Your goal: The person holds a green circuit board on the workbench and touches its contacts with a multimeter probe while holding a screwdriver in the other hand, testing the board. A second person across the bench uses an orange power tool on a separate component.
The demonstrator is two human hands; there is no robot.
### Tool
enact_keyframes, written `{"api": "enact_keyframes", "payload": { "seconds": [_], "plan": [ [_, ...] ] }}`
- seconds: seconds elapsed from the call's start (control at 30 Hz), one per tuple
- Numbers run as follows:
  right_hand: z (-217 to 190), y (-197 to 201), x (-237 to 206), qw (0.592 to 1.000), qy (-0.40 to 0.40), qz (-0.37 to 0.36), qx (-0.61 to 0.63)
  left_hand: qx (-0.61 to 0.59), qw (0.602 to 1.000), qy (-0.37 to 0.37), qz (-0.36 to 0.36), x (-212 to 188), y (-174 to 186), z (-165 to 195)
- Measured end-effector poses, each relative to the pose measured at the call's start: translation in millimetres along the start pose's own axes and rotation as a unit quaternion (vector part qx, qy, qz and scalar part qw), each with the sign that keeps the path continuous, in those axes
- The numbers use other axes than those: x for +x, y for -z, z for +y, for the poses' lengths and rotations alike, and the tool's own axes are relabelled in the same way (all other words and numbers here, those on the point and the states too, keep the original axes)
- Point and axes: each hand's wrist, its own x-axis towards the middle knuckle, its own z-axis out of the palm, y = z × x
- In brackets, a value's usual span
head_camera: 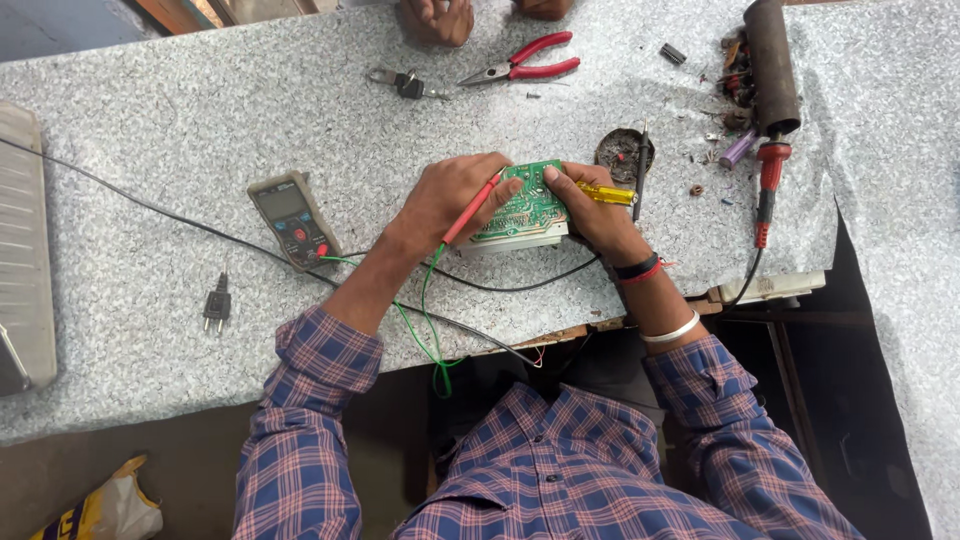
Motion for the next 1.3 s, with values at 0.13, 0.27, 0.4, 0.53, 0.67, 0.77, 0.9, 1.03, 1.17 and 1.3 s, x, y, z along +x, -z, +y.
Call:
{"api": "enact_keyframes", "payload": {
  "seconds": [0.13, 0.27, 0.4, 0.53, 0.67, 0.77, 0.9, 1.03, 1.17, 1.3],
  "plan": [
    [4.2, 0.7, 1.4, 1.000, 0.002, 0.001, -0.011, 0.025, 0.999, 0.027, -0.024, 3.5, -2.3, -4.2],
    [10.2, 2.9, 1.5, 1.000, -0.005, 0.007, -0.016, 0.015, 0.999, 0.022, -0.021, 3.0, -4.0, -4.5],
    [14.8, 3.9, 2.5, 0.999, -0.003, 0.021, -0.042, 0.026, 0.999, 0.023, -0.021, 2.0, -3.8, -3.6],
    [17.5, 5.2, 1.9, 0.999, 0.013, 0.018, -0.040, 0.026, 0.999, 0.022, -0.016, 2.3, -4.5, -2.2],
    [20.7, 7.4, 1.6, 0.999, 0.005, 0.018, -0.041, 0.018, 1.000, 0.020, -0.012, 1.1, -3.6, -0.7],
    [24.1, 9.2, 2.1, 0.999, 0.012, 0.020, -0.047, 0.019, 1.000, 0.013, -0.009, 1.8, -3.2, 0.0],
    [28.0, 8.8, 1.7, 0.999, -0.002, 0.023, -0.024, 0.021, 1.000, 0.000, -0.004, 0.5, -2.6, -0.3],
    [27.4, 9.7, 1.5, 0.998, 0.012, 0.021, -0.051, 0.025, 1.000, 0.006, -0.010, 0.7, -4.4, -0.6],
    [24.6, 9.5, 1.8, 0.999, 0.001, 0.016, -0.036, 0.025, 0.999, 0.012, -0.019, 1.8, -4.8, -1.7],
    [23.2, 9.1, 2.1, 0.999, 0.004, 0.013, -0.030, 0.031, 1.000, -0.005, -0.004, 0.7, -4.9, -1.4]
  ]
}}
